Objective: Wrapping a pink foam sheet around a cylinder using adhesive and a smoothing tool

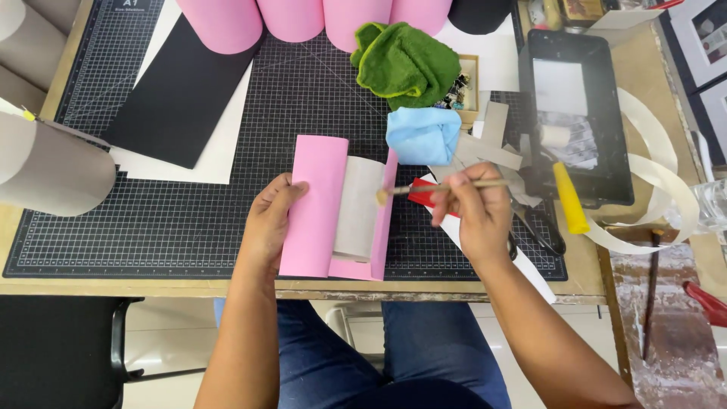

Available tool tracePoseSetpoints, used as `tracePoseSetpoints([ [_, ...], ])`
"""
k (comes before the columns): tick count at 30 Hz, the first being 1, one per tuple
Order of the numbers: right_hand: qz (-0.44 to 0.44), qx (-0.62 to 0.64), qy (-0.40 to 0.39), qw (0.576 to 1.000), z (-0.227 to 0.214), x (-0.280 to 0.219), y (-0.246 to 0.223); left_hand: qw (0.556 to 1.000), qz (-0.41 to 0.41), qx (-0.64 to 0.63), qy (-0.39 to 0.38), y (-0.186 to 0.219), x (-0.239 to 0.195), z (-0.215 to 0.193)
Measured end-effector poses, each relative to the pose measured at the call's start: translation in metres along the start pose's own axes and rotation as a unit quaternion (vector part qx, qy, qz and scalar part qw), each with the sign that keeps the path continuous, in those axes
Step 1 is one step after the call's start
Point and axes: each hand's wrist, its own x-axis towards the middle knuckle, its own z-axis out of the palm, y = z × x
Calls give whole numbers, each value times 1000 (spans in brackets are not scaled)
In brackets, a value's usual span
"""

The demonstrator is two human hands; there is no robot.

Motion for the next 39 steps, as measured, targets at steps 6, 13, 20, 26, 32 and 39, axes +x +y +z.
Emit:
tracePoseSetpoints([
  [6, 38, 38, 8, 999, -11, -3, 2, 1000, -4, -14, 5, 4, -4, 2],
  [13, 8, 23, 36, 999, -8, 27, 24, 1000, 0, -1, 5, 0, -1, -1],
  [20, -79, -24, 69, 994, 0, 4, 15, 1000, -9, -11, 12, 15, -11, 11],
  [26, -112, -33, 62, 991, 5, -7, 17, 1000, -4, -7, 17, 10, -8, 6],
  [32, -114, -27, 75, 990, 5, -8, 25, 1000, -1, -12, 15, 14, -9, 10],
  [39, -106, -26, 64, 992, 7, -6, 25, 1000, -1, -19, 14, 7, -6, 4],
])
